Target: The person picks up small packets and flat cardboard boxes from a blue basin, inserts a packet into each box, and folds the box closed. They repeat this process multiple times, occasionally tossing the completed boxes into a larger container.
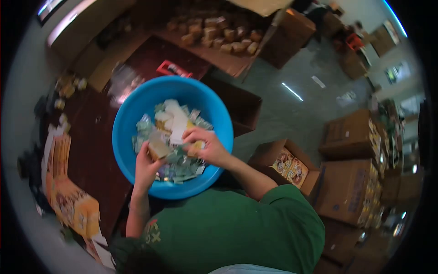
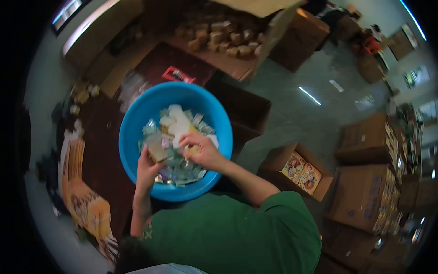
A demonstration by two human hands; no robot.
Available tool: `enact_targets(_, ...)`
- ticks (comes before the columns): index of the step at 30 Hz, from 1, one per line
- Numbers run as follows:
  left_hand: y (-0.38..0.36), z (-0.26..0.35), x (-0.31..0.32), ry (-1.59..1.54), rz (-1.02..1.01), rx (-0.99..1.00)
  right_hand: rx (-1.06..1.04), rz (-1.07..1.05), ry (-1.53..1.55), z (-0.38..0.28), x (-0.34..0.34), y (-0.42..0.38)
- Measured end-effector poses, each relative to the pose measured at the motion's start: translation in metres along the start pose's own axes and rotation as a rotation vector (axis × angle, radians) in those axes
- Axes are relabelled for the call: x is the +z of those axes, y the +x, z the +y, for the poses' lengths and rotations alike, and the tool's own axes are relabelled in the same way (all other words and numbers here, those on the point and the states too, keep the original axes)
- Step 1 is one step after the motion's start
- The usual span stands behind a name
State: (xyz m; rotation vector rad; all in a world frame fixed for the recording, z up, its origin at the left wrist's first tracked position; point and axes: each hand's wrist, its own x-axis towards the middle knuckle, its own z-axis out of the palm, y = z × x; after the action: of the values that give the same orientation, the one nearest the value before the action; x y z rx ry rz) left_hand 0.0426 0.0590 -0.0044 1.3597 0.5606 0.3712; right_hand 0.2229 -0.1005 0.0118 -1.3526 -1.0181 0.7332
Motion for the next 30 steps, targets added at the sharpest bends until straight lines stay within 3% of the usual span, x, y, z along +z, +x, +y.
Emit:
enact_targets(4,0.004,-0.006,0.01,-0.09,-0.012,0.011,-0.074,0.058,0.112,-0.008,0.008,0.019)
enact_targets(8,0.006,-0.02,0.011,-0.062,-0.003,0.109,-0.284,0.056,-0.384,-0.017,0.019,0.03)
enact_targets(10,0.005,-0.026,0.014,0.135,0.053,0.159,-0.384,0.035,-0.682,-0.018,0.026,0.032)
enact_targets(14,0.003,-0.014,0.01,0.323,-0.042,0.192,-0.352,-0.003,-0.733,-0.01,0.018,0.034)
enact_targets(21,0.005,-0.012,0.019,0.228,-0.089,0.164,-0.447,0.036,-0.82,-0.009,0.032,0.025)
enact_targets(28,0.002,-0.016,0.013,0.247,-0.104,0.142,-0.243,-0.083,-0.63,-0.005,0.029,0.027)
enact_targets(30,0.001,-0.014,0.013,0.188,-0.126,0.097,-0.286,-0.084,-0.673,0.0,0.032,0.029)
